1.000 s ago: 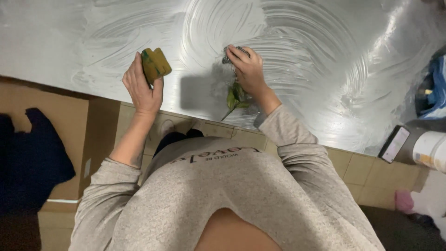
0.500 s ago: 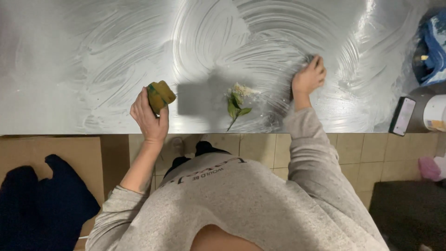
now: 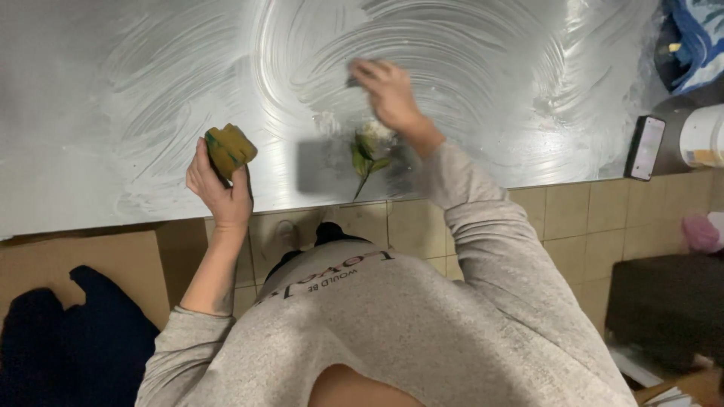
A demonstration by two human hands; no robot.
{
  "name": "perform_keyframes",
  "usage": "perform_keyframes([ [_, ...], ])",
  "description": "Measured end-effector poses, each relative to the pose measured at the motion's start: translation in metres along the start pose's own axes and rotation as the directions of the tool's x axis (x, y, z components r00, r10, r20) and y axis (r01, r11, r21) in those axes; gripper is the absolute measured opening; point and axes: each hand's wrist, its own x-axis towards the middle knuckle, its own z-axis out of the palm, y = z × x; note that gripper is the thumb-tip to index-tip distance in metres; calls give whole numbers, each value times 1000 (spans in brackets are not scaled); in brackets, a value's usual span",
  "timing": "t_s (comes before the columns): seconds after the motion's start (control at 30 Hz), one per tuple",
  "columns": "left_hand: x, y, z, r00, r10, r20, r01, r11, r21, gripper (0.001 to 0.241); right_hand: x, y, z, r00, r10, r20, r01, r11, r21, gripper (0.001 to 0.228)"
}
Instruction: Packing small fruits into a bag and wiping down a stainless steel kitchen countertop.
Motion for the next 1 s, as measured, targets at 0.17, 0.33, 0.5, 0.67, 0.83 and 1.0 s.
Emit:
perform_keyframes([
  [0.17,5,0,-21,1000,-5,-22,4,1000,-22,74,-109,99,-37,903,392,-175,-411,907,-93,59],
  [0.33,12,-38,-38,997,51,-52,-43,989,142,74,-119,67,-26,897,386,-217,-428,881,-201,58],
  [0.5,30,-44,-62,995,20,-94,-1,981,196,74,-103,57,-39,936,312,-166,-345,906,-245,52],
  [0.67,38,-40,-83,990,20,-142,12,975,221,77,-97,57,-33,938,287,-193,-335,892,-302,58],
  [0.83,30,-44,-99,991,2,-136,35,963,269,77,-74,104,-45,944,280,-173,-326,864,-384,60],
  [1.0,28,-45,-103,988,-17,-152,57,964,261,77,-4,102,-10,929,307,-205,-360,879,-314,58],
])
